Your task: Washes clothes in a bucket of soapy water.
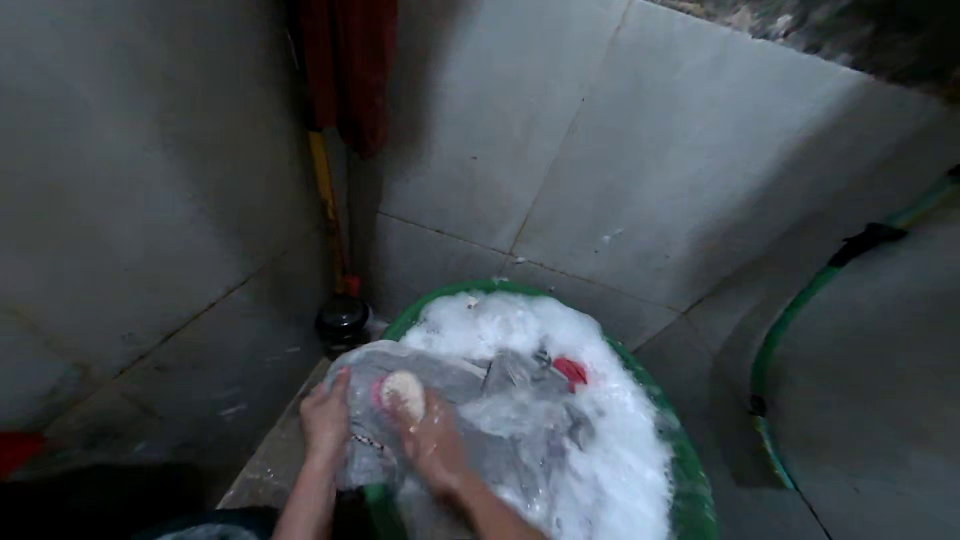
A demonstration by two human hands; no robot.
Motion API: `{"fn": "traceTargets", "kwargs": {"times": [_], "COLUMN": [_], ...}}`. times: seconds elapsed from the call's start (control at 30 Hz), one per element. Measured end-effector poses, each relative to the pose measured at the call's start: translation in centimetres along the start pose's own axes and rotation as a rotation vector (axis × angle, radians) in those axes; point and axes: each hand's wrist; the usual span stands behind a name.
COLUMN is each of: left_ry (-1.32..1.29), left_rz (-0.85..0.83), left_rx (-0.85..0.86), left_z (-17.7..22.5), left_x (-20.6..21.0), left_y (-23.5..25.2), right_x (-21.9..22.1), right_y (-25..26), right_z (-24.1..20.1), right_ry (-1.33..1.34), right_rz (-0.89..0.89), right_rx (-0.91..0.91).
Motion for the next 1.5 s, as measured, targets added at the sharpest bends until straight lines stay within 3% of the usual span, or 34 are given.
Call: {"fn": "traceTargets", "kwargs": {"times": [0.13, 0.17, 0.23, 0.3, 0.37, 0.43, 0.47, 0.6, 0.7, 0.77, 0.87, 0.93, 1.0, 1.1, 1.23, 1.27, 1.37, 1.43, 1.5], "left_ry": [0.012, 0.026, 0.078, 0.145, 0.179, 0.134, 0.086, 0.021, 0.076, -0.043, -0.544, -0.82, -0.912, -0.906, -0.674, -0.594, -0.287, 0.012, 0.344], "left_rz": [0.034, 0.036, 0.04, 0.026, -0.001, -0.008, 0.002, 0.063, 0.026, -0.093, -0.566, -0.964, -1.244, -1.398, -1.182, -1.195, -1.183, -0.909, -0.669], "left_rx": [-0.011, -0.015, -0.005, 0.011, 0.035, 0.059, 0.062, 0.053, 0.071, -0.079, -0.357, -0.245, -0.009, 0.245, 0.708, 0.67, 0.303, 0.133, 0.059], "left_z": [0.4, 0.6, 0.7, 0.6, 0.5, 0.2, 0.0, 0.4, 1.6, 4.1, 7.9, 9.9, 12.4, 14.8, 16.9, 16.6, 13.8, 11.4, 7.7], "left_x": [0.4, 0.5, 0.6, 0.6, 0.5, 0.4, 0.3, 0.3, 0.5, 1.1, 2.1, 1.5, -0.2, -4.6, -9.9, -10.8, -9.9, -6.2, -2.6], "left_y": [-0.4, -0.4, -0.2, -0.2, 0.0, 0.3, 0.3, -0.2, 0.0, -1.0, -5.3, -8.1, -9.4, -10.5, -10.8, -10.1, -6.6, -4.4, -1.8], "right_x": [-13.1, -15.2, -16.6, -12.6, -5.3, -0.2, -0.2, -11.9, -19.5, -22.5, -21.9, -19.1, -16.0, -14.2, -20.8, -23.2, -27.8, -27.0, -22.0], "right_y": [0.9, 0.9, 1.1, 0.4, -0.5, -0.8, -0.3, 3.1, 2.1, 1.3, 0.1, 0.3, 0.6, -0.4, -5.4, -6.0, -4.2, -1.6, 0.5], "right_z": [12.5, 13.4, 10.4, 4.3, -0.1, -1.4, -0.7, 9.1, 11.5, 10.7, 7.3, 6.2, 6.7, 7.2, 5.0, 4.4, 3.9, 3.7, 1.9], "right_ry": [-0.53, -0.57, -0.603, -0.441, -0.153, 0.04, 0.017, -0.503, -0.698, -0.635, -0.488, -0.46, -0.488, -0.502, -0.487, -0.477, -0.478, -0.514, -0.481], "right_rz": [0.218, 0.259, 0.27, 0.248, 0.183, 0.022, -0.02, 0.074, 0.114, 0.029, 0.0, 0.001, -0.012, 0.012, 0.3, 0.406, 0.617, 0.622, 0.513], "right_rx": [0.249, 0.357, 0.546, 0.416, 0.09, -0.185, -0.19, 0.15, 0.446, 0.559, 0.396, 0.309, 0.333, 0.363, 0.283, 0.232, 0.174, 0.299, 0.351]}}
Point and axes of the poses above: each hand's wrist, its own y-axis towards the middle knuckle, its own x-axis out of the palm, z = x × y, and after that the axes turned 3 degrees about -z, right-handed
